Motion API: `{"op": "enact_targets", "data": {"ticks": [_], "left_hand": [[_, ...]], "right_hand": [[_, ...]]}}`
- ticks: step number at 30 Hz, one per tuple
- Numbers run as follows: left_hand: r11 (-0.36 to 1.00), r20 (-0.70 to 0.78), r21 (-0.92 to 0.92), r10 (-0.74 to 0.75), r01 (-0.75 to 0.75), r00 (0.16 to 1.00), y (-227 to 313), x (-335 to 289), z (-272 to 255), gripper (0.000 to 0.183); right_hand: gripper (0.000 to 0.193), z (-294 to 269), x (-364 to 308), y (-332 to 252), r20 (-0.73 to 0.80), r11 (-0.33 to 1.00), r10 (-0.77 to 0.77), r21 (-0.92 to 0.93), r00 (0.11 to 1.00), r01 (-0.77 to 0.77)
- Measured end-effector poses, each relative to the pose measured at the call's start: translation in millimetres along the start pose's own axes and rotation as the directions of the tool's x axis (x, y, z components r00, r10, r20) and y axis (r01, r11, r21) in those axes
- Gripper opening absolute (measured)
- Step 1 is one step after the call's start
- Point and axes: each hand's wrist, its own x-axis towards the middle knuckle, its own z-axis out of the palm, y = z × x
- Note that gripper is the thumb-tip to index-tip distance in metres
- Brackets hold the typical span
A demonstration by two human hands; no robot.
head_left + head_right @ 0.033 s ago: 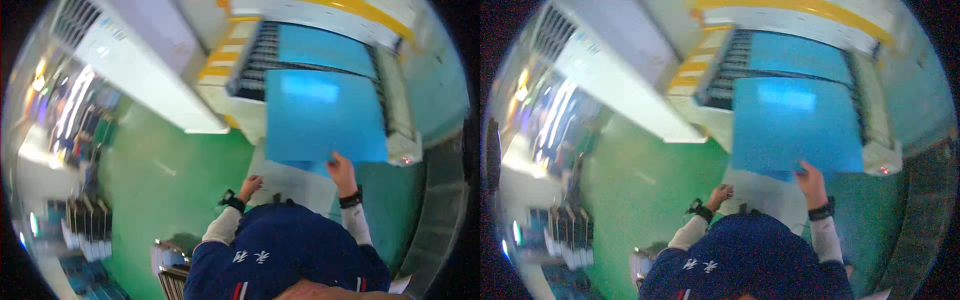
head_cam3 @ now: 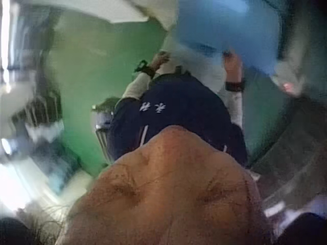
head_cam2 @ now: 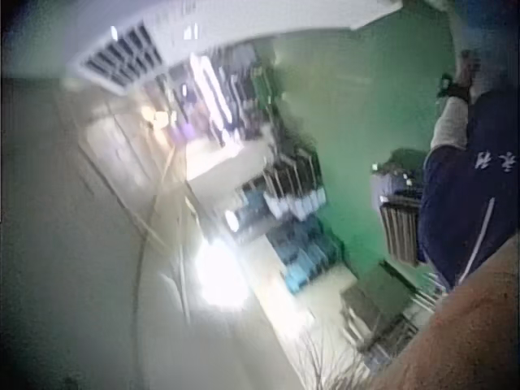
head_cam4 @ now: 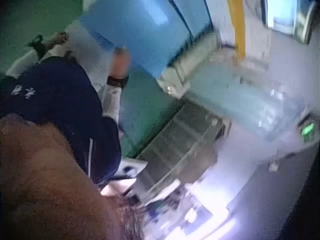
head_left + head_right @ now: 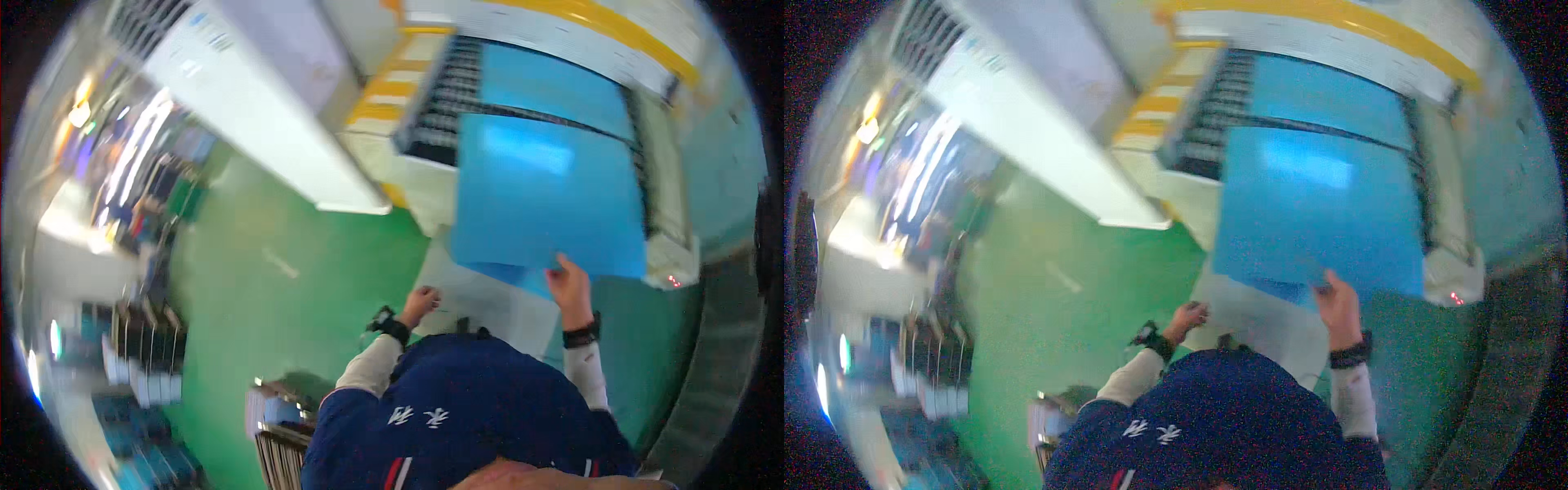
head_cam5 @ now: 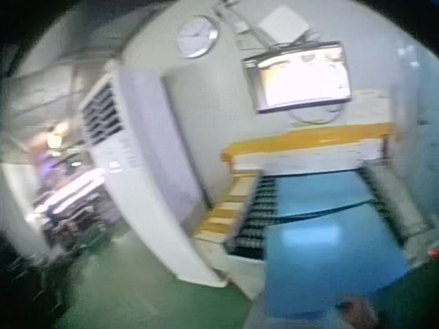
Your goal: Manually feeding and receiving metal or plastic sheets through a conveyor-based industrial processing machine.
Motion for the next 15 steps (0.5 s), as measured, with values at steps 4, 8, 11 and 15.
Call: {"op": "enact_targets", "data": {"ticks": [4,8,11,15], "left_hand": [[0.993,-0.026,0.112,-0.017,0.02,1.0,-8.8,12.9,4.7,0.038],[0.994,-0.064,0.097,-0.045,0.051,0.997,-6.1,-0.9,1.3,0.036],[0.995,-0.113,0.065,-0.066,0.074,0.991,-15.2,-5.8,2.6,0.037],[0.994,-0.086,0.089,-0.057,0.065,0.995,-29.0,-3.4,-8.9,0.038]], "right_hand": [[0.017,-15.4,29.3,14.2,0.147,0.39,0.431,0.86,0.89,-0.33],[0.016,-13.1,54.4,19.8,0.13,0.356,0.489,0.873,0.862,-0.333],[0.017,-4.9,67.9,-10.7,0.157,0.373,0.407,0.871,0.9,-0.32],[0.017,10.5,94.4,-11.3,0.245,0.291,0.338,0.891,0.909,-0.348]]}}
